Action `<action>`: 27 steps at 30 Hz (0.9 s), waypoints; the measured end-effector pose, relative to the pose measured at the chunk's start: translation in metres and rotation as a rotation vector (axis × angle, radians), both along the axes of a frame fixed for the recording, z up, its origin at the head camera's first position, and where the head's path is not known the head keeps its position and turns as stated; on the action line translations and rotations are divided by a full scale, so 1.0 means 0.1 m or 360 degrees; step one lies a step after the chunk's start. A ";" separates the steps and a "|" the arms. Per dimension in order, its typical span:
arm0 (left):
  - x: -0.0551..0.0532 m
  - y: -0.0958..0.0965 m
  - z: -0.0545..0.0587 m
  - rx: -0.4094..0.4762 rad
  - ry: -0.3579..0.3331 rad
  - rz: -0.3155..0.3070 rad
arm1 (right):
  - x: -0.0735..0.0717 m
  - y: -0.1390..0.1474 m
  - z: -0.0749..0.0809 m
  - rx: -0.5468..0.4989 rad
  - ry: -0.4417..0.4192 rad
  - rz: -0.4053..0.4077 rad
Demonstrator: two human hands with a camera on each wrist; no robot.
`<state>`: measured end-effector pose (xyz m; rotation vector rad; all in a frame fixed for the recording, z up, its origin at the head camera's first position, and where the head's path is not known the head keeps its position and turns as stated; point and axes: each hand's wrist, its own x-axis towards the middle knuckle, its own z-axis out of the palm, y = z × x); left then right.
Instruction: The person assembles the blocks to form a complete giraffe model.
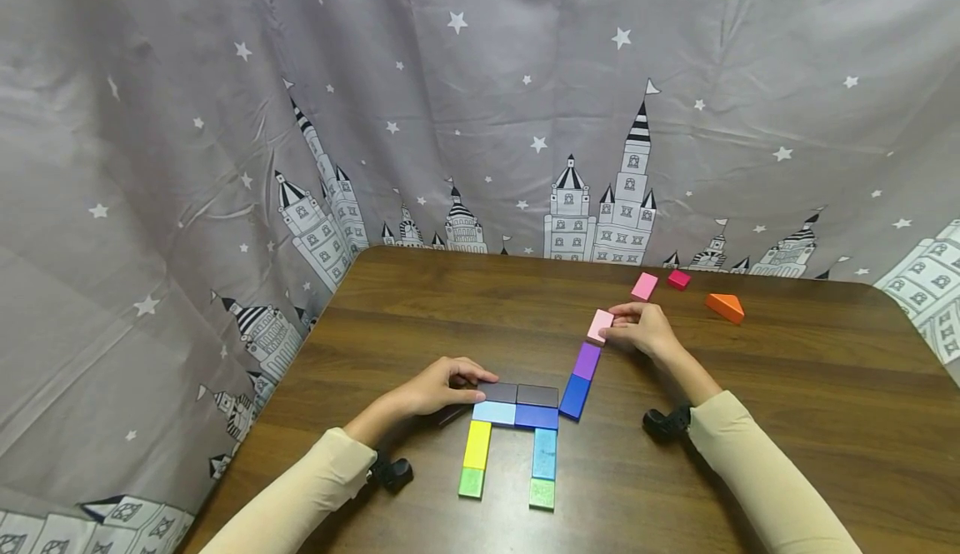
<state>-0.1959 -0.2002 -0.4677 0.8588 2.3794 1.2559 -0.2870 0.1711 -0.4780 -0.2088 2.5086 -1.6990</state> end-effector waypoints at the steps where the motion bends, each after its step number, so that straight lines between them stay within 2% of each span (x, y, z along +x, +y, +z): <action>1: 0.00 0.00 0.00 0.0002 0.0002 -0.0001 | 0.00 0.00 0.00 0.0001 0.0000 -0.0001; 12: 0.00 0.01 0.00 0.0011 0.0014 0.0003 | 0.05 -0.02 0.02 -0.0007 -0.0021 0.0034; 27: -0.01 0.01 -0.03 0.0023 0.0025 -0.0001 | 0.05 0.00 -0.01 -0.0017 -0.0005 0.0057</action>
